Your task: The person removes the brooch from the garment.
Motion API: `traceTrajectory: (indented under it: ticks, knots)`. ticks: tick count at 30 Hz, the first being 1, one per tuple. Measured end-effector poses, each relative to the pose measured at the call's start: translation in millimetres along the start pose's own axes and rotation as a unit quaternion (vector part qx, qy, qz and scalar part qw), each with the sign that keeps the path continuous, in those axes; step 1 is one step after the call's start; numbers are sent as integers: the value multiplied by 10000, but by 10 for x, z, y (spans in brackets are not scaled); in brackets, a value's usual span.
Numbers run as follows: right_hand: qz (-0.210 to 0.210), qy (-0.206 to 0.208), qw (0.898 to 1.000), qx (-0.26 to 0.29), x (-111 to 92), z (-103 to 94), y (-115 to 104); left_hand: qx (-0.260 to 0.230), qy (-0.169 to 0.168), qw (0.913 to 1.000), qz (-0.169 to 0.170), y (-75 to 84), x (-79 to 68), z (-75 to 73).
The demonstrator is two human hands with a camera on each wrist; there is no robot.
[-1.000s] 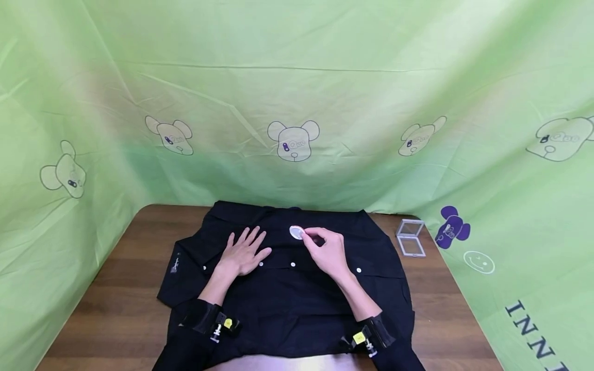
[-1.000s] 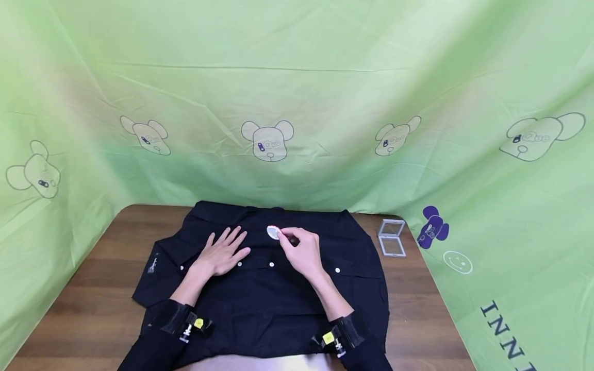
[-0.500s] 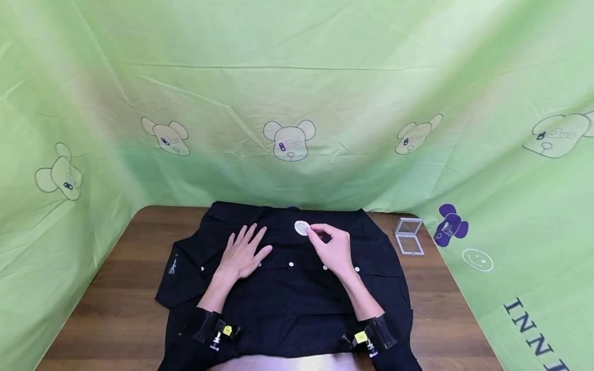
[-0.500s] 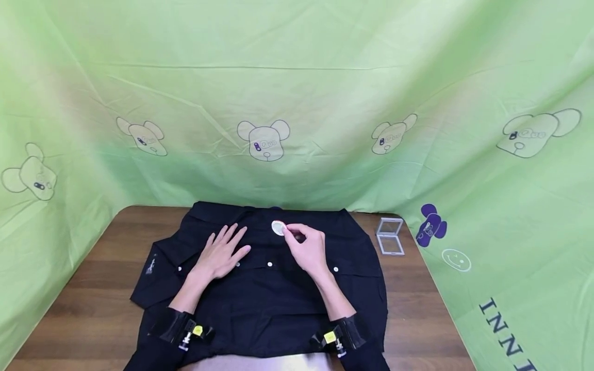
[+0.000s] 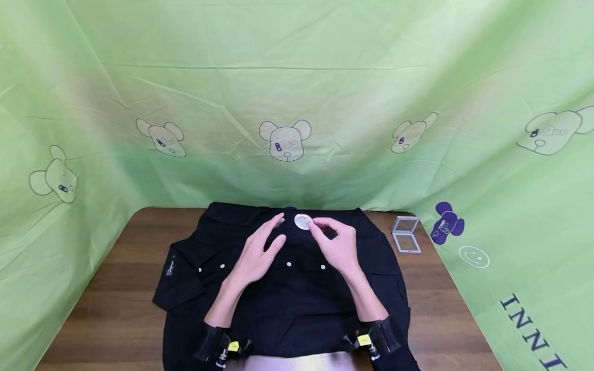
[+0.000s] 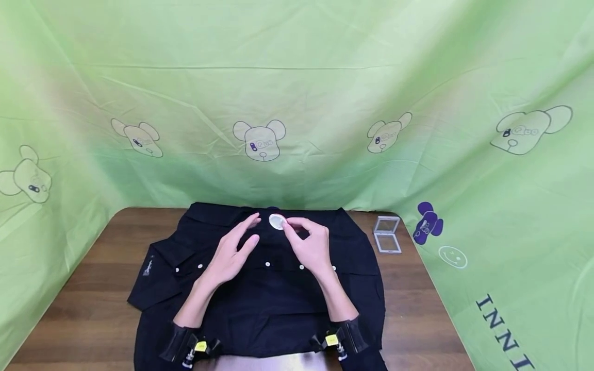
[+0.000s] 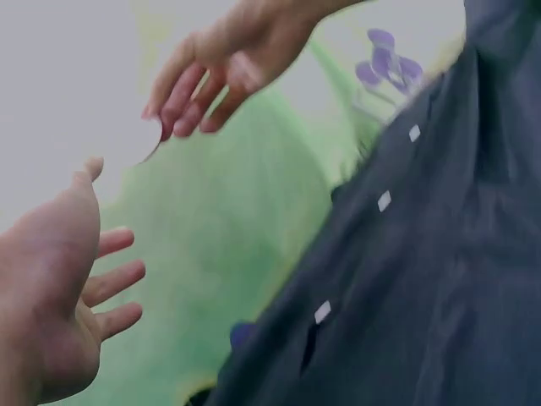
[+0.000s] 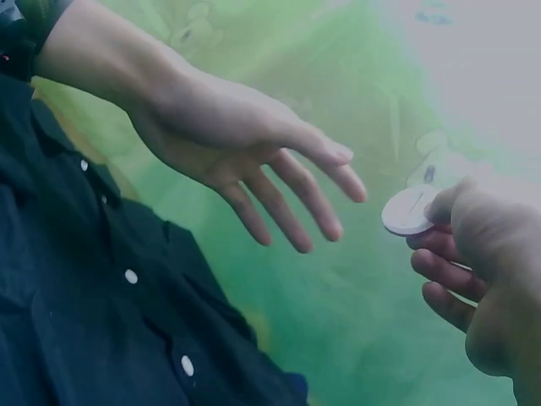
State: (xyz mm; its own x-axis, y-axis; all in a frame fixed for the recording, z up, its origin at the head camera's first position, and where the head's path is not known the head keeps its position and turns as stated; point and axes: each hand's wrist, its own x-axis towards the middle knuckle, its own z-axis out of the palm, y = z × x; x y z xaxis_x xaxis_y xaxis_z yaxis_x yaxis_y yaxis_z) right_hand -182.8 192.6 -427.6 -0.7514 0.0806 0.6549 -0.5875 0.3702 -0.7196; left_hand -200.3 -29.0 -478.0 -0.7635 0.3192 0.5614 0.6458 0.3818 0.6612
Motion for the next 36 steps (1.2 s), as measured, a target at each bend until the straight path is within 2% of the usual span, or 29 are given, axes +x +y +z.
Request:
traceTrajectory:
  ticks: [3, 9, 16, 20, 24, 27, 32, 36]
  knots:
    - [114, -153, 9996, 207, 10, -32, -159, -357, 160, 9992, 109, 135, 15, 7]
    - [288, -453, 9957, 754, 7, -88, -296, -822, 411, 9955, 249, 321, 25, -11]
    - [352, -532, 9926, 1031, -40, -143, -27, -1125, 522, 9914, 409, 461, 25, 20]
    - [305, -588, 9911, 1151, -37, -151, -65, -1310, 526, 9893, 373, 508, 18, 22]
    - [444, -721, 9898, 1150, -36, -152, -139, -1555, 628, 9856, 236, 536, 9, 17]
    - [466, -902, 9893, 1050, -31, -162, -254, -1545, 769, 9849, 165, 553, 7, 16]
    - [278, -1190, 9886, 875, -12, -197, -482, -1250, 1043, 9865, 180, 560, 3, 19]
    - [237, -1315, 9875, 832, -7, -208, -516, -1166, 1165, 9861, 209, 553, 7, 15]
